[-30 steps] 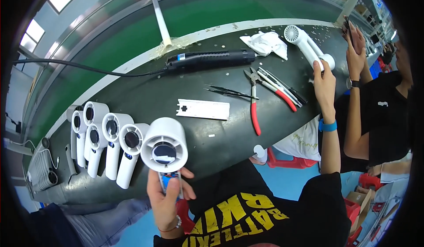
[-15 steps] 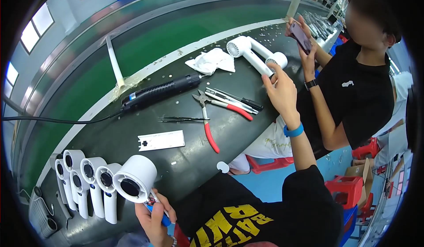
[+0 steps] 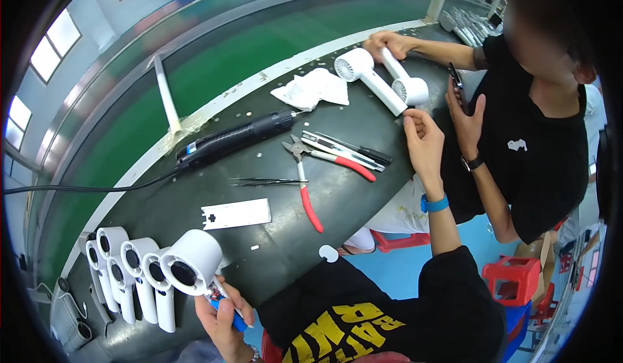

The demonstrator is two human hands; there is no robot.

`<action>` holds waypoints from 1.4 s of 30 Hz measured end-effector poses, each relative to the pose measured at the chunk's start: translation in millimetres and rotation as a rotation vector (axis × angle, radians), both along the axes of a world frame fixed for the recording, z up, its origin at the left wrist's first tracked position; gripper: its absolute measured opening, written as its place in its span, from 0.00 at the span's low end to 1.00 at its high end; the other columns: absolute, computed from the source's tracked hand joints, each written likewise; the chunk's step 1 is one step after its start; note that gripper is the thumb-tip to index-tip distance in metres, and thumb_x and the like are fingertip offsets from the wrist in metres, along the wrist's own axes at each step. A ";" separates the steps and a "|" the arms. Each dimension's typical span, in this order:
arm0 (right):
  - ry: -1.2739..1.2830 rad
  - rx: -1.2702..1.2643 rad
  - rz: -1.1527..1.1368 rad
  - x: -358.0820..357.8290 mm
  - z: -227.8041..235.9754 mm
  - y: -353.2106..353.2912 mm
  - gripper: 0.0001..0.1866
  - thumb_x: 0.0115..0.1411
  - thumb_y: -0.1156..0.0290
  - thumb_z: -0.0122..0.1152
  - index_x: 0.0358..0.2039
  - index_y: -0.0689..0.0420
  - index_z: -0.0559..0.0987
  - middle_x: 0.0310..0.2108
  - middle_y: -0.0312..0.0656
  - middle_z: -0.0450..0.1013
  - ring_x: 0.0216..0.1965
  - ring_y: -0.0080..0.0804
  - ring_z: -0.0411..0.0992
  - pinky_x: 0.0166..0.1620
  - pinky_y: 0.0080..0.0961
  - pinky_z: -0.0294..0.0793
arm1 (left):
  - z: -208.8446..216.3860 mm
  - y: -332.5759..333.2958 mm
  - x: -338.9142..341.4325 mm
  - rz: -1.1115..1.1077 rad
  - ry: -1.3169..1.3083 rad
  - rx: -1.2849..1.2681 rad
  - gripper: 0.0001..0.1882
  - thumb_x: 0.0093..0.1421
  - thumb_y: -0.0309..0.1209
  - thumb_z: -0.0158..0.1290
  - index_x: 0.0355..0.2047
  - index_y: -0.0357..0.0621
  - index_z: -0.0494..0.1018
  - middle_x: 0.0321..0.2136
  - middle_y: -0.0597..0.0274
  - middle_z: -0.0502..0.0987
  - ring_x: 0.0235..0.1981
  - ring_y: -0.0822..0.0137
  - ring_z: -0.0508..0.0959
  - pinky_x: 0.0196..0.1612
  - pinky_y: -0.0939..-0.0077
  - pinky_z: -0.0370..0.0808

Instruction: The person assembles components of handheld electronic fans by hand, using pliers and an electric screwdriver to connect internal components, fan blades, and straps to the fan housing.

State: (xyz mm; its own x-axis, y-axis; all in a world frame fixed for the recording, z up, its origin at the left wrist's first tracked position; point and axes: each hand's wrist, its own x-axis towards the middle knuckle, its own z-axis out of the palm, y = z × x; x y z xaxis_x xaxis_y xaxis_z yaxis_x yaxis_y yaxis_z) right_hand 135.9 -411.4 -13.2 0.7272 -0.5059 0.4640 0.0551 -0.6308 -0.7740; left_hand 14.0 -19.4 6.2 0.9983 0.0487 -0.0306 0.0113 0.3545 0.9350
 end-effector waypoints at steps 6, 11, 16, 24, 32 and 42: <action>-0.043 -0.120 0.041 -4.1 10.9 5.1 0.07 0.61 0.75 0.56 0.38 0.62 0.77 0.25 0.35 0.74 0.25 0.17 0.68 0.28 0.17 0.67 | -2.3 -1.4 5.6 -0.055 0.098 -0.026 0.22 0.61 0.31 0.52 0.51 0.34 0.59 0.25 0.58 0.69 0.13 0.72 0.68 0.15 0.81 0.65; 0.263 -0.263 -0.038 -12.2 49.7 -14.0 0.08 0.58 0.75 0.57 0.39 0.61 0.76 0.28 0.41 0.74 0.27 0.28 0.72 0.30 0.24 0.70 | 5.5 -2.5 1.2 -0.089 0.068 -0.042 0.21 0.60 0.26 0.50 0.51 0.34 0.59 0.25 0.59 0.70 0.17 0.72 0.70 0.20 0.82 0.66; 0.155 -0.353 0.000 -8.4 29.1 -0.6 0.17 0.58 0.62 0.55 0.44 0.58 0.75 0.30 0.52 0.76 0.35 0.53 0.75 0.38 0.43 0.73 | -3.7 1.8 -3.4 -0.028 -0.007 0.003 0.20 0.62 0.29 0.50 0.51 0.37 0.59 0.25 0.59 0.69 0.13 0.73 0.68 0.16 0.82 0.64; 0.047 -0.267 -0.047 -20.6 21.2 1.0 0.17 0.57 0.66 0.58 0.46 0.57 0.73 0.34 0.49 0.76 0.37 0.48 0.74 0.39 0.40 0.73 | -1.8 -5.2 -0.2 -0.044 -0.026 0.029 0.20 0.62 0.31 0.50 0.51 0.37 0.59 0.25 0.59 0.69 0.13 0.74 0.69 0.15 0.82 0.65; 0.004 -0.213 -0.093 -12.4 6.7 11.8 0.16 0.54 0.76 0.58 0.44 0.58 0.73 0.40 0.44 0.73 0.40 0.37 0.72 0.40 0.30 0.73 | -0.2 0.7 -0.4 -0.031 0.109 0.032 0.24 0.62 0.26 0.51 0.56 0.40 0.56 0.27 0.57 0.71 0.15 0.72 0.68 0.18 0.80 0.65; -0.066 -0.131 -0.115 -7.9 0.5 6.2 0.11 0.54 0.79 0.58 0.39 0.59 0.76 0.36 0.42 0.75 0.36 0.35 0.74 0.37 0.25 0.71 | -9.3 25.7 17.1 -0.396 -0.019 -0.081 0.15 0.62 0.19 0.45 0.46 0.43 0.56 0.25 0.56 0.69 0.13 0.67 0.66 0.15 0.72 0.67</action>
State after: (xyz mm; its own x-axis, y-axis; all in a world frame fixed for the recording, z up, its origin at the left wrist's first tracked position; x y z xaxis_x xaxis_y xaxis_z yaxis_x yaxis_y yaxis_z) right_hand 128.0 -405.3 -12.7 0.6339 -0.5161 0.5760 0.0247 -0.7309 -0.6821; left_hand 31.1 6.3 -3.1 0.9399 -0.3413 -0.0002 0.1450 0.3989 0.9055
